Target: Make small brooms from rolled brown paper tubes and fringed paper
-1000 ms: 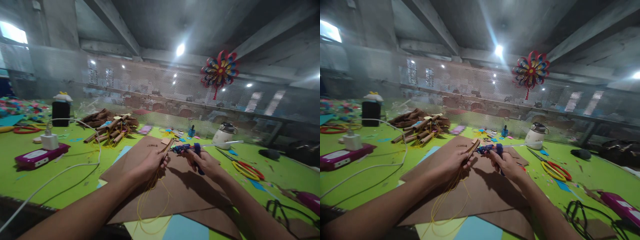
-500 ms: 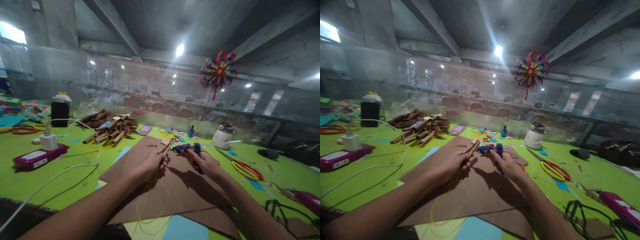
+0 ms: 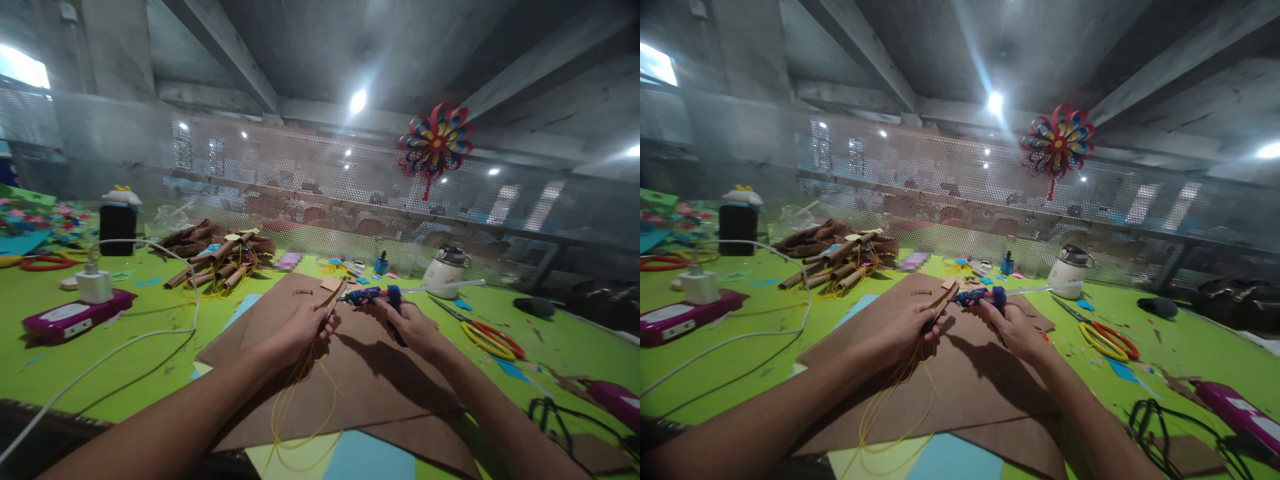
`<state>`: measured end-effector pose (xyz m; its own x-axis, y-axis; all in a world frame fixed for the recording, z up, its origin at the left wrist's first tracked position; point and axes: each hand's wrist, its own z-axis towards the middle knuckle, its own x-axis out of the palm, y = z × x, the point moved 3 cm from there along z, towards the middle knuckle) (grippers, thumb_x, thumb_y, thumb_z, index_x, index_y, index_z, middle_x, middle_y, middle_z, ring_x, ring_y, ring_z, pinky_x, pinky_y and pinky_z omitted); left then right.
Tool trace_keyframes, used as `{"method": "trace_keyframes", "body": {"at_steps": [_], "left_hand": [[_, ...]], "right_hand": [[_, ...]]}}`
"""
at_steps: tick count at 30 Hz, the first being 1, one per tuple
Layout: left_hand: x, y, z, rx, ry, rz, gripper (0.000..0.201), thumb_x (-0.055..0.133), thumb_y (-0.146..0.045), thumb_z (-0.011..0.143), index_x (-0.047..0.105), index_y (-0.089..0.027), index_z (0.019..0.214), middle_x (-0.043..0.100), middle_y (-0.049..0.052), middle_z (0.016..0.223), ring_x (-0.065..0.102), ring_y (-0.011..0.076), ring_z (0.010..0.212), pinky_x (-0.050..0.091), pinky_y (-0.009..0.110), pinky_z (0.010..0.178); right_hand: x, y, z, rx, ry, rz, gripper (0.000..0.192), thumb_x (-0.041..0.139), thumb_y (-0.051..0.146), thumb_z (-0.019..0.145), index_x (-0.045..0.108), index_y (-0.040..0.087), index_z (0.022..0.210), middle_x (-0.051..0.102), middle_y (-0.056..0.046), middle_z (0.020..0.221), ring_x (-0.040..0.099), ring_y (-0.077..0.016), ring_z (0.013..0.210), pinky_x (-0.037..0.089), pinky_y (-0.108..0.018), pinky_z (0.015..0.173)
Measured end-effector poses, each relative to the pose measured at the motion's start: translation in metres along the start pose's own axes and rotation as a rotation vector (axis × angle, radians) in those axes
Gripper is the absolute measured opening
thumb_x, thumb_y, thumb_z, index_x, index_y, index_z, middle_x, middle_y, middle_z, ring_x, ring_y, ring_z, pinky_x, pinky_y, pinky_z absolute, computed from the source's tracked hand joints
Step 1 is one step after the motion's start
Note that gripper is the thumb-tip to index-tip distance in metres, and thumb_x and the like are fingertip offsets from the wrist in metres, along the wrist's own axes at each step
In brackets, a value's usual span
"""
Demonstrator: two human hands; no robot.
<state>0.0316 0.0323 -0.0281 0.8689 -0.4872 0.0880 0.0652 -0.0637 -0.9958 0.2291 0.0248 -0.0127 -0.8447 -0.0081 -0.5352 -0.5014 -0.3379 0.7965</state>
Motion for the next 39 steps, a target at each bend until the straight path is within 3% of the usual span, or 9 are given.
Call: {"method": "trace_keyframes", "body": {"at_steps": [5,10,28,33,39], "left_hand": [[0.000,0.000,-0.001,0.040,-0.057,0.003,0.022,0.046,-0.028,0.083,0.046,-0.017,0.064,0.040,-0.003,0.052,0.031,0.0074,0.048,0.024,0.024,0.049],[-0.002,-0.001,-0.001,0.057,-0.063,0.041,0.023,0.044,-0.027,0.083,0.043,-0.017,0.062,0.040,-0.003,0.052,0.030,0.0066,0.045,0.022,0.023,0.047],[-0.005,0.008,0.003,-0.009,-0.072,0.034,0.019,0.043,-0.025,0.081,0.045,-0.017,0.063,0.042,-0.002,0.053,0.033,0.0068,0.044,0.026,0.024,0.047],[-0.004,0.006,0.001,-0.004,-0.073,0.004,0.020,0.043,-0.027,0.082,0.044,-0.018,0.064,0.042,-0.003,0.051,0.031,0.0060,0.042,0.026,0.023,0.047],[-0.004,0.005,0.000,-0.008,-0.074,0.004,0.020,0.044,-0.026,0.082,0.045,-0.017,0.064,0.043,-0.003,0.052,0.031,0.0060,0.043,0.025,0.022,0.046]], "right_hand": [[0.000,0.005,-0.001,-0.019,0.014,-0.003,0.057,0.038,0.071,0.079,0.040,0.020,0.054,0.039,0.004,0.046,0.033,-0.0089,0.042,0.025,-0.025,0.043],[0.002,0.003,-0.001,-0.004,0.023,0.022,0.051,0.041,0.067,0.081,0.048,0.018,0.067,0.040,0.005,0.049,0.033,-0.0091,0.043,0.026,-0.024,0.042],[-0.004,0.003,0.002,-0.026,-0.095,-0.093,0.053,0.040,0.068,0.080,0.041,0.021,0.056,0.038,0.004,0.046,0.031,-0.0095,0.043,0.024,-0.024,0.042],[-0.003,0.012,-0.003,-0.030,-0.079,-0.149,0.052,0.039,0.065,0.082,0.048,0.019,0.057,0.038,0.003,0.045,0.033,-0.0109,0.043,0.026,-0.026,0.045],[-0.002,0.013,-0.004,-0.043,-0.072,-0.153,0.052,0.038,0.066,0.082,0.045,0.020,0.057,0.037,0.003,0.046,0.031,-0.0108,0.044,0.023,-0.026,0.043]]}}
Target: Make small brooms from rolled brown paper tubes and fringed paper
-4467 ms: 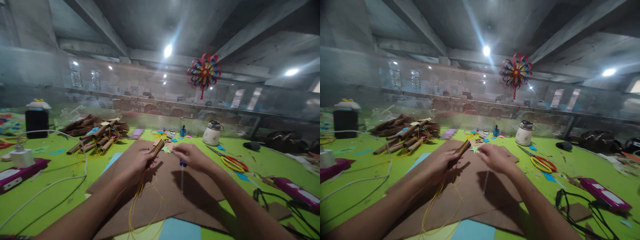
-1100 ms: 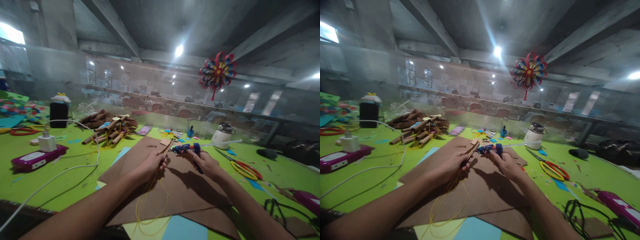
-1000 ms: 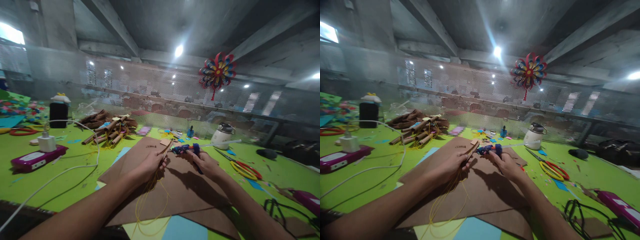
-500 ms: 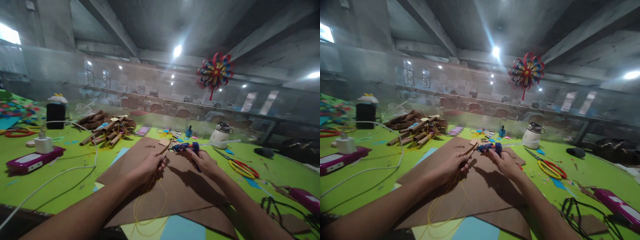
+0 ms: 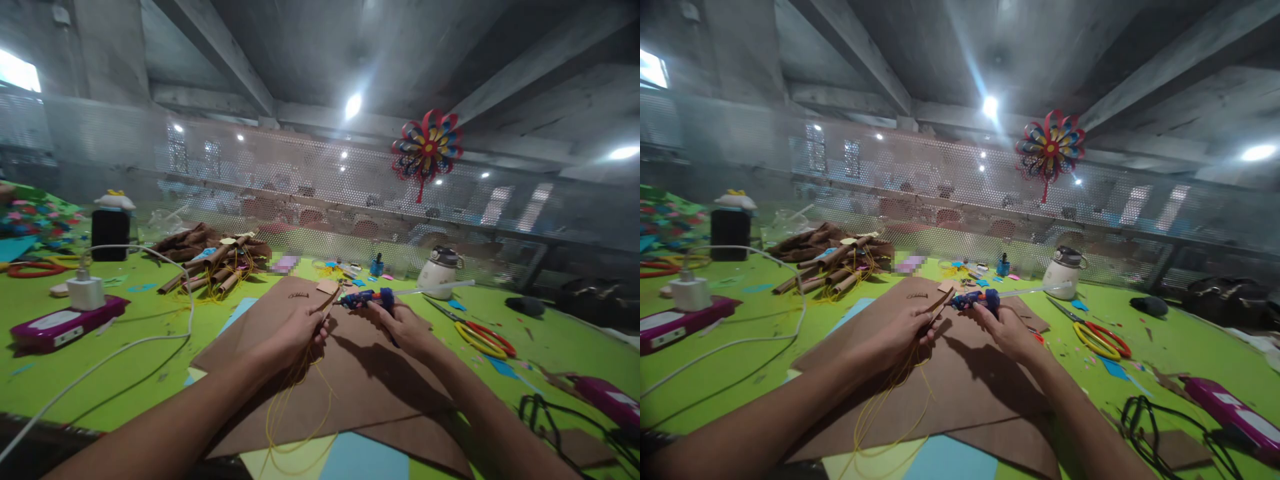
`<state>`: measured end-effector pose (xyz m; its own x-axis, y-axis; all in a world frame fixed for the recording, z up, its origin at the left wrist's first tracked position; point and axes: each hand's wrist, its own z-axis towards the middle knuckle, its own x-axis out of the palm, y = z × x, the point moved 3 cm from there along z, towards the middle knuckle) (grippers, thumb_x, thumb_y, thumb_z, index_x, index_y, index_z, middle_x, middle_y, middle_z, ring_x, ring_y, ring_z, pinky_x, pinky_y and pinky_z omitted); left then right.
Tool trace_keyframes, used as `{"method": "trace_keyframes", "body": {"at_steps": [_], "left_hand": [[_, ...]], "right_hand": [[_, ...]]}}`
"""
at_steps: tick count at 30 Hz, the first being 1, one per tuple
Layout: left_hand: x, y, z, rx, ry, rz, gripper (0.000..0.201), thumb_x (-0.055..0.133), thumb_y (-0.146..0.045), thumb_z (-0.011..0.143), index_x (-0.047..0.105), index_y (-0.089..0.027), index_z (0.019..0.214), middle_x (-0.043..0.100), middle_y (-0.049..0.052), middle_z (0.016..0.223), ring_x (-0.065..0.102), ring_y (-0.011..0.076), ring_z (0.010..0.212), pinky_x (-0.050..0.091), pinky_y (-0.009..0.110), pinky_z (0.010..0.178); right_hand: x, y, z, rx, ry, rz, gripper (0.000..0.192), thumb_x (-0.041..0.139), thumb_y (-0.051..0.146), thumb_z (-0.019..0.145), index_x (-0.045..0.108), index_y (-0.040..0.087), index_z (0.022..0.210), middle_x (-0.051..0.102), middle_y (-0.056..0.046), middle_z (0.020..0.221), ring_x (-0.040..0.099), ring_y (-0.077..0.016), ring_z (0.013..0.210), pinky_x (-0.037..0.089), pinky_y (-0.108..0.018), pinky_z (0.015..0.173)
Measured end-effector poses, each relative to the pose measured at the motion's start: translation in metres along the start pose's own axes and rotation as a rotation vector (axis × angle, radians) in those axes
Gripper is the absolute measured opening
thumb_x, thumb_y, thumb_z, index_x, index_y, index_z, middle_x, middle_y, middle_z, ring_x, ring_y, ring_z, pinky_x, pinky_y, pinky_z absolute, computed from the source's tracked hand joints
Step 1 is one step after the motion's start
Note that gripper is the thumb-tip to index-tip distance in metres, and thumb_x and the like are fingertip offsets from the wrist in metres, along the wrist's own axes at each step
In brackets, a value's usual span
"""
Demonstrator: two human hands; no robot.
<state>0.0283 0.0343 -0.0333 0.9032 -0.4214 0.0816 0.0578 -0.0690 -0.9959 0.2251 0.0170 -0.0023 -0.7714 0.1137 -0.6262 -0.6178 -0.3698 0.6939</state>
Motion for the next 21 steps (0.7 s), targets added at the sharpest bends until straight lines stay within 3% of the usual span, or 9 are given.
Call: {"method": "trace_keyframes", "body": {"at_steps": [15,21], "left_hand": [[0.001,0.004,0.003,-0.039,0.064,-0.061,0.022,0.046,-0.030,0.082,0.044,-0.017,0.065,0.042,-0.003,0.055,0.031,0.0050,0.043,0.024,0.023,0.046],[0.000,0.005,0.004,-0.065,0.033,-0.081,0.019,0.048,-0.028,0.080,0.045,-0.017,0.065,0.042,-0.003,0.055,0.031,0.0048,0.043,0.026,0.023,0.047]], "right_hand": [[-0.005,-0.016,0.009,-0.052,-0.103,-0.032,0.052,0.039,0.061,0.085,0.040,0.021,0.052,0.037,0.003,0.046,0.033,-0.0108,0.045,0.025,-0.025,0.044],[-0.005,-0.019,0.010,-0.027,-0.112,-0.040,0.053,0.037,0.060,0.086,0.039,0.022,0.049,0.035,0.003,0.040,0.032,-0.0107,0.041,0.023,-0.025,0.040]]}}
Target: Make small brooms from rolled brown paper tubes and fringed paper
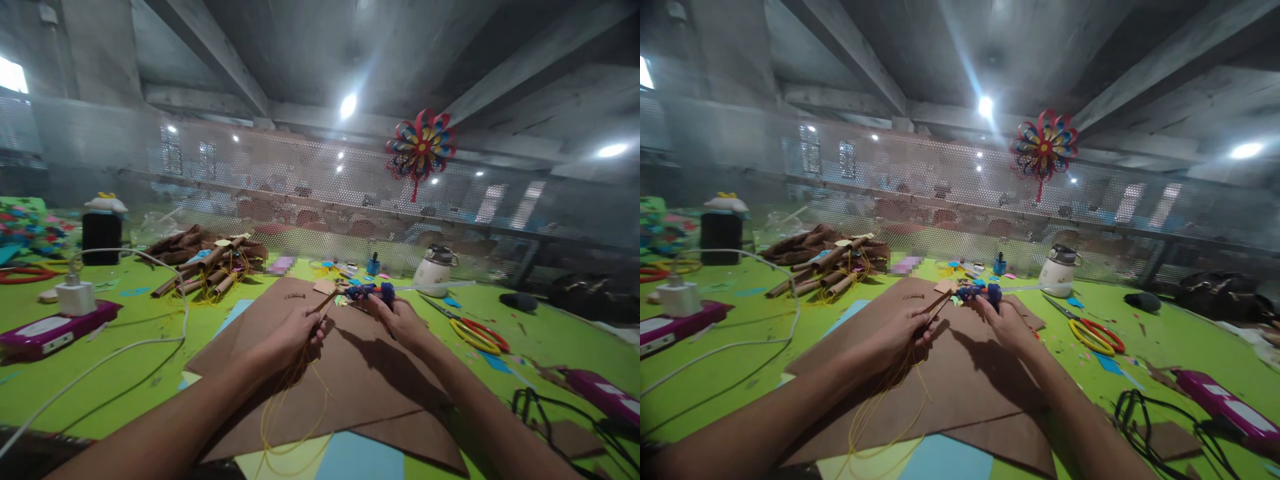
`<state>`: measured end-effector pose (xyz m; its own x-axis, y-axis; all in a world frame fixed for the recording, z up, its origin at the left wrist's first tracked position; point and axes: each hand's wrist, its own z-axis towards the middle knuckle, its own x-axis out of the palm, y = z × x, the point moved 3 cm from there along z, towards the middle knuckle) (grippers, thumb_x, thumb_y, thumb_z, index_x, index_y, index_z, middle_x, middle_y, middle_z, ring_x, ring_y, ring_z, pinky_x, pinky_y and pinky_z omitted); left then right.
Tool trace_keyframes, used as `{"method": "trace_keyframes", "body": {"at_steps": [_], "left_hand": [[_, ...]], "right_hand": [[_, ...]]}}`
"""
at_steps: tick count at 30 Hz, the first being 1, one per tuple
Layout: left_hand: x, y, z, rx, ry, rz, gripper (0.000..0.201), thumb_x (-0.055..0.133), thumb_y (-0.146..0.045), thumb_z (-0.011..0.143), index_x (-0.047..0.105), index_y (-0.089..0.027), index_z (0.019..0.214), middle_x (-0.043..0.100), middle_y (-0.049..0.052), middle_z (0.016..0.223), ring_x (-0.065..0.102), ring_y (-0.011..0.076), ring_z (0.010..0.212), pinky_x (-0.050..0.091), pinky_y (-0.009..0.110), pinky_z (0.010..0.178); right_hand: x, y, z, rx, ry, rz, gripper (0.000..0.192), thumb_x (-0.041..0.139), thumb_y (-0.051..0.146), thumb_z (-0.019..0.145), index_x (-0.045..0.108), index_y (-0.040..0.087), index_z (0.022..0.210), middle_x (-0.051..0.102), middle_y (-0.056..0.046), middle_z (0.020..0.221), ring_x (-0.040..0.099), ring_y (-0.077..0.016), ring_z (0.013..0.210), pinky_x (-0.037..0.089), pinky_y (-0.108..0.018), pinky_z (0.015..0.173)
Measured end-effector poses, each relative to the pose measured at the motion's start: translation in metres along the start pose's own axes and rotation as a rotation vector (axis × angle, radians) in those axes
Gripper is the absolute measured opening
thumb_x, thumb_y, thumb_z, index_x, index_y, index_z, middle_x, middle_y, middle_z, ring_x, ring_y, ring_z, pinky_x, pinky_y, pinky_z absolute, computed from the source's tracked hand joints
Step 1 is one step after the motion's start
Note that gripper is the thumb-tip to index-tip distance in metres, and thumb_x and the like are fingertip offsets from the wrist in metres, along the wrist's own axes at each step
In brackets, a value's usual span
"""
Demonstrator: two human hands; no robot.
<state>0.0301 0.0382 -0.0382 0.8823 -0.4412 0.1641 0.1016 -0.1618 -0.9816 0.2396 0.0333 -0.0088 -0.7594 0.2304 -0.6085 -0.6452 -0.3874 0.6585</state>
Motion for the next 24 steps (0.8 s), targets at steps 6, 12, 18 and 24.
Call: {"method": "trace_keyframes", "body": {"at_steps": [6,12,18,24], "left_hand": [[-0.002,0.002,0.002,0.019,0.011,0.041,0.017,0.048,-0.027,0.079,0.048,-0.016,0.066,0.043,-0.002,0.056,0.030,0.0051,0.044,0.027,0.023,0.047],[-0.001,0.002,0.001,0.005,0.035,0.025,0.017,0.049,-0.027,0.079,0.048,-0.016,0.065,0.042,-0.003,0.055,0.031,0.0049,0.043,0.028,0.023,0.047],[-0.002,0.002,0.001,-0.037,0.037,-0.032,0.016,0.049,-0.025,0.078,0.046,-0.017,0.066,0.042,-0.003,0.055,0.030,0.0042,0.043,0.025,0.022,0.047],[0.000,-0.004,-0.004,0.019,0.048,0.029,0.023,0.046,-0.030,0.082,0.047,-0.017,0.063,0.041,-0.003,0.053,0.032,0.0058,0.043,0.026,0.024,0.048]], "right_hand": [[-0.002,0.001,0.000,0.001,-0.022,0.001,0.052,0.039,0.059,0.085,0.039,0.022,0.049,0.034,0.004,0.041,0.031,-0.0104,0.042,0.023,-0.025,0.041],[-0.002,0.004,0.000,-0.011,-0.030,-0.010,0.050,0.038,0.057,0.086,0.042,0.020,0.053,0.036,0.003,0.047,0.032,-0.0109,0.046,0.024,-0.025,0.044],[0.002,0.005,-0.003,-0.017,0.001,0.020,0.047,0.040,0.055,0.086,0.051,0.018,0.060,0.041,0.002,0.052,0.035,-0.0120,0.050,0.028,-0.025,0.047],[0.003,0.021,-0.007,-0.104,0.081,0.034,0.045,0.039,0.052,0.088,0.061,0.016,0.074,0.053,-0.001,0.063,0.047,-0.0149,0.060,0.038,-0.025,0.058]]}}
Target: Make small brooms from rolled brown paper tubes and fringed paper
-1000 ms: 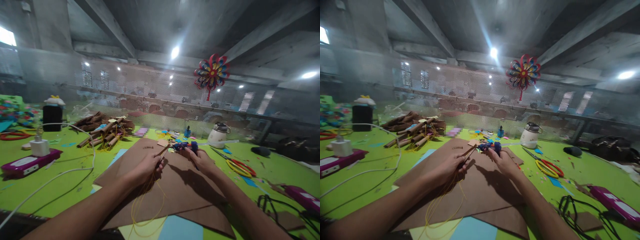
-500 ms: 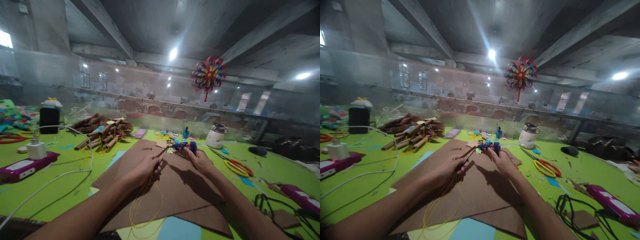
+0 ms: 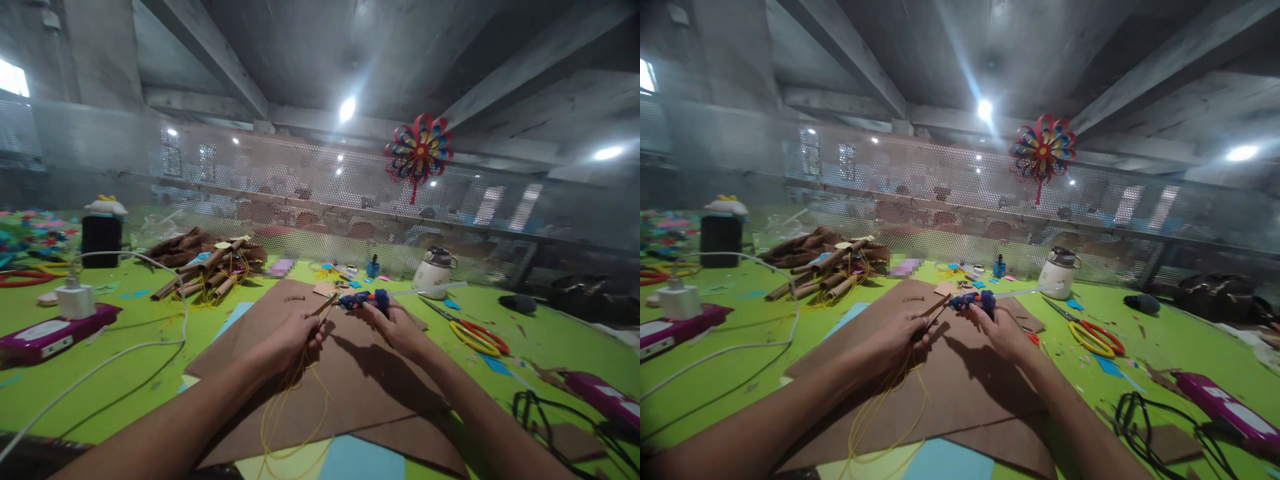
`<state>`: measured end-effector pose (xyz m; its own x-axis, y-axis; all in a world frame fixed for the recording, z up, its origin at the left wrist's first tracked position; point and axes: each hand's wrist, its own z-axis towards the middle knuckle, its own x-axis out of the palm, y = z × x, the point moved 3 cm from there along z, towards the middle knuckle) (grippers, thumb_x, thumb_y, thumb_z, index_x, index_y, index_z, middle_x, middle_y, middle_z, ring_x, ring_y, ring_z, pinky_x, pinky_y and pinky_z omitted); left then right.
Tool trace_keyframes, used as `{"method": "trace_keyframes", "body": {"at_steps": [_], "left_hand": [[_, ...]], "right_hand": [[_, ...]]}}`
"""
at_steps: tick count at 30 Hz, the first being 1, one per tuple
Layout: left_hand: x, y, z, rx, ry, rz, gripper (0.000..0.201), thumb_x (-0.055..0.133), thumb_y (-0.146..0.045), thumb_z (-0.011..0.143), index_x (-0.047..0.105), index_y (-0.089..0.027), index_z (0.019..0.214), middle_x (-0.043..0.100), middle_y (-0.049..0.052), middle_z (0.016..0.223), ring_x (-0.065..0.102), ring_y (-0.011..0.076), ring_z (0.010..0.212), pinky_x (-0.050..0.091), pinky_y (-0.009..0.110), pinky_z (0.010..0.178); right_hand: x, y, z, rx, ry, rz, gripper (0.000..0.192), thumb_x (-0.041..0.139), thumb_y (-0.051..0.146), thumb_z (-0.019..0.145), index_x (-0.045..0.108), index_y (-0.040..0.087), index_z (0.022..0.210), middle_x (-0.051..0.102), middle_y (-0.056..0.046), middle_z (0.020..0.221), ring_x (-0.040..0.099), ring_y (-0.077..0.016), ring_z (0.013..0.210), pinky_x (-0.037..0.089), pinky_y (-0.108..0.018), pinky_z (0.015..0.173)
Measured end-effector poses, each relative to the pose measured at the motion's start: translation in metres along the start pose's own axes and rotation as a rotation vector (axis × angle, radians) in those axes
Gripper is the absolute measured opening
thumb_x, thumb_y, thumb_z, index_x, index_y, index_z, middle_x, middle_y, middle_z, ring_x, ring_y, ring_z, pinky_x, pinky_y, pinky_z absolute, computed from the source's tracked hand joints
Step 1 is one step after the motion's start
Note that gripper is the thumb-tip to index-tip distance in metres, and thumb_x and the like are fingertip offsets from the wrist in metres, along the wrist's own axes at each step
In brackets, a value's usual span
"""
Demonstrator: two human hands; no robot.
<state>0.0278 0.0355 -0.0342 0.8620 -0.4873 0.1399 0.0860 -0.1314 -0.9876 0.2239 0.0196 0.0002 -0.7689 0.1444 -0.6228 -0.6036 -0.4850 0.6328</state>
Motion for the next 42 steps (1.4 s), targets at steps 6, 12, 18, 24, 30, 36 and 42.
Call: {"method": "trace_keyframes", "body": {"at_steps": [6,12,18,24,30,36,42], "left_hand": [[0.000,0.002,0.001,-0.009,-0.012,-0.002,0.022,0.044,-0.027,0.082,0.046,-0.016,0.063,0.041,-0.003,0.054,0.030,0.0053,0.043,0.025,0.023,0.048],[0.000,0.005,0.003,0.013,0.011,-0.001,0.020,0.046,-0.026,0.080,0.045,-0.017,0.062,0.042,-0.003,0.054,0.031,0.0052,0.043,0.027,0.023,0.047],[-0.004,0.007,0.007,-0.050,0.007,-0.071,0.016,0.051,-0.025,0.077,0.047,-0.016,0.065,0.043,-0.003,0.055,0.031,0.0043,0.043,0.024,0.020,0.046],[-0.006,0.010,0.010,-0.032,0.014,-0.055,0.018,0.051,-0.028,0.077,0.049,-0.016,0.065,0.041,-0.003,0.054,0.029,0.0047,0.044,0.023,0.021,0.046],[-0.006,0.007,0.007,0.022,0.009,-0.030,0.018,0.048,-0.027,0.078,0.047,-0.016,0.064,0.041,-0.002,0.056,0.029,0.0049,0.044,0.022,0.022,0.047],[-0.006,0.002,0.006,0.073,-0.013,0.028,0.022,0.049,-0.029,0.078,0.049,-0.014,0.061,0.042,-0.001,0.055,0.029,0.0051,0.046,0.017,0.022,0.047],[-0.005,-0.003,0.006,0.127,0.031,-0.005,0.020,0.053,-0.026,0.077,0.048,-0.015,0.060,0.042,-0.002,0.053,0.029,0.0061,0.046,0.017,0.024,0.047]], "right_hand": [[0.000,-0.008,0.002,0.054,-0.032,-0.020,0.045,0.039,0.052,0.089,0.057,0.016,0.069,0.049,0.000,0.057,0.041,-0.0129,0.053,0.035,-0.024,0.052],[-0.004,-0.019,0.004,0.076,-0.118,-0.089,0.048,0.039,0.055,0.088,0.056,0.017,0.064,0.048,0.000,0.053,0.041,-0.0134,0.052,0.032,-0.025,0.050],[-0.010,-0.011,0.004,0.073,-0.184,-0.046,0.050,0.041,0.055,0.086,0.065,0.013,0.072,0.056,-0.004,0.056,0.051,-0.0181,0.059,0.038,-0.026,0.054],[-0.008,-0.011,0.003,0.093,-0.170,0.006,0.051,0.043,0.058,0.084,0.060,0.016,0.060,0.041,0.001,0.042,0.043,-0.0154,0.047,0.035,-0.025,0.048],[0.000,-0.009,0.001,0.069,-0.089,0.013,0.049,0.043,0.056,0.085,0.063,0.014,0.072,0.046,0.002,0.050,0.038,-0.0120,0.048,0.030,-0.024,0.046],[0.006,-0.003,-0.003,0.104,-0.058,0.102,0.048,0.046,0.060,0.083,0.048,0.018,0.058,0.042,0.003,0.047,0.035,-0.0098,0.044,0.027,-0.024,0.043],[0.022,-0.015,-0.005,0.219,0.052,0.351,0.052,0.047,0.067,0.078,0.044,0.019,0.058,0.041,0.004,0.045,0.035,-0.0085,0.039,0.026,-0.023,0.039]]}}
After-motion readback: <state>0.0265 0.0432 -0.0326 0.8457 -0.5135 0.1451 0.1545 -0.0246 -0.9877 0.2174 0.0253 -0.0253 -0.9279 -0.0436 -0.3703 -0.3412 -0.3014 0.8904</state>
